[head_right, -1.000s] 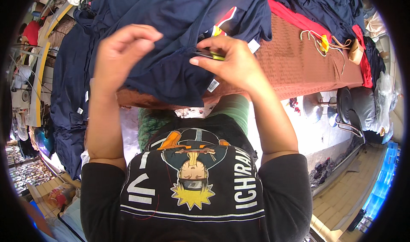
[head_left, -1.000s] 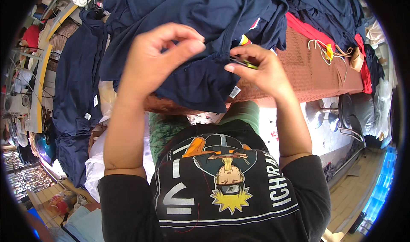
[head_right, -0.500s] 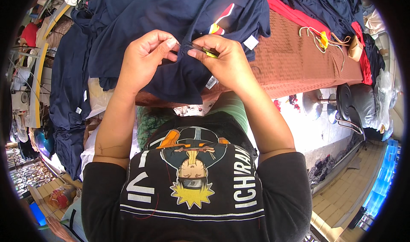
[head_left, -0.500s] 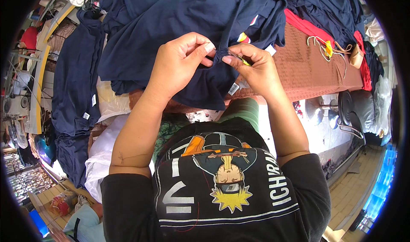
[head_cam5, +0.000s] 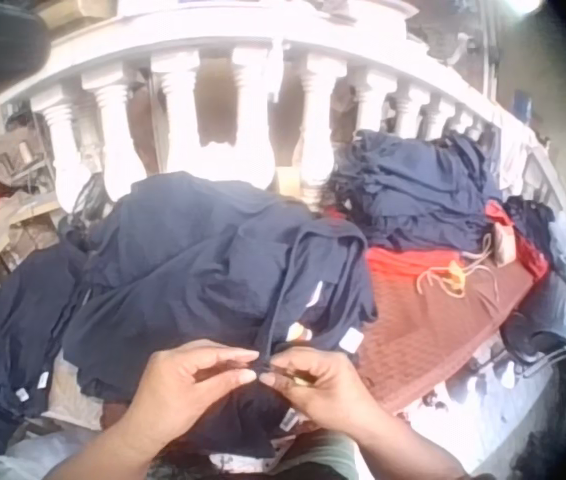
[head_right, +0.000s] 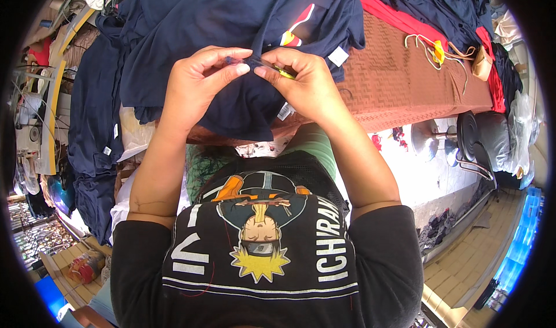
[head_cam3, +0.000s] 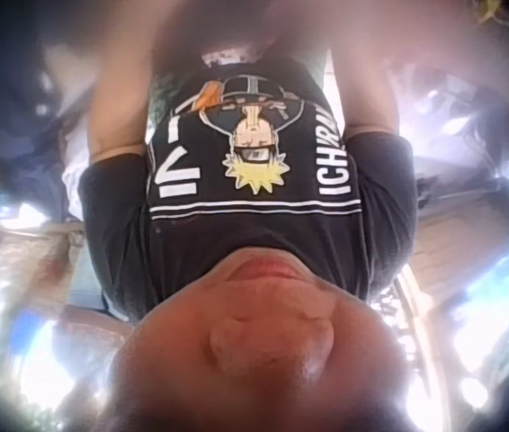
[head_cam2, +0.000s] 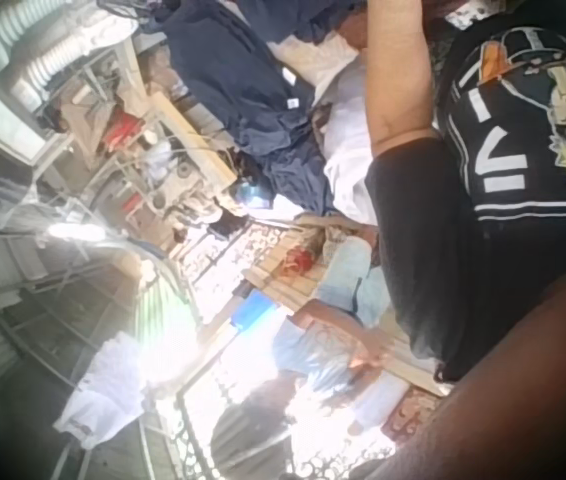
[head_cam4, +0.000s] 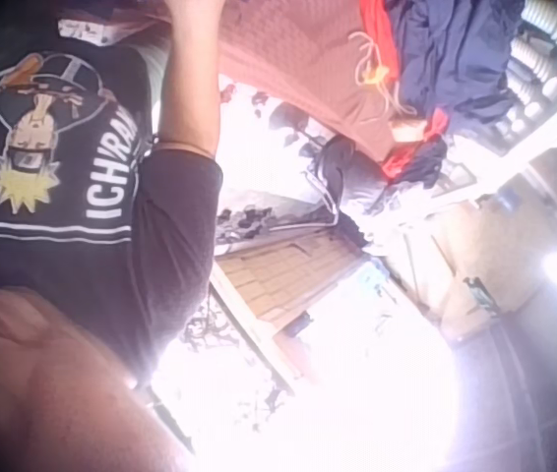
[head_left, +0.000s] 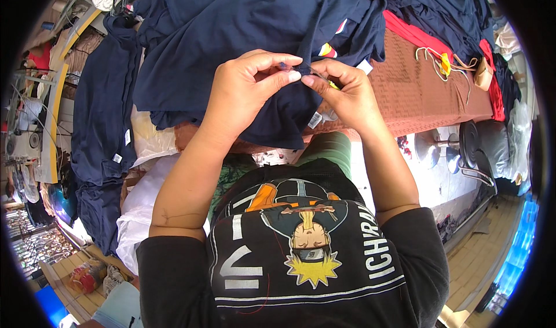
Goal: The person trims loose threads from dark blue shirts using shears, turning the garments over to locate threads and then placing them in a stack.
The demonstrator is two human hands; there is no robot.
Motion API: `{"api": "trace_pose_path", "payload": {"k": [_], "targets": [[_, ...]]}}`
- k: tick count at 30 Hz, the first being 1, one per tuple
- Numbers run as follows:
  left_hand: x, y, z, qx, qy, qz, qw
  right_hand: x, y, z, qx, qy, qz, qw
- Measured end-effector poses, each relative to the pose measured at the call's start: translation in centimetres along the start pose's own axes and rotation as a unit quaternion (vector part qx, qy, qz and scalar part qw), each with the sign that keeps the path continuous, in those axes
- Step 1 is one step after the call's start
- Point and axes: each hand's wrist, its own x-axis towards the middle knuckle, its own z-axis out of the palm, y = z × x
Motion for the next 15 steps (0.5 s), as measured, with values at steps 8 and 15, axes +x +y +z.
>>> {"api": "trace_pose_path", "payload": {"k": [8,15], "targets": [[0.3,0.0,1.4,0.091,0.093,0.113,0.985,-0.1,-0.6,0.1,-0.073,0.011,-0.099,0.992],[0.9,1.1,0.7,0.058,0.040,-0.048,0.996,0.0,-1.7,-1.4,-0.152,-0.025,-0.052,0.987]]}}
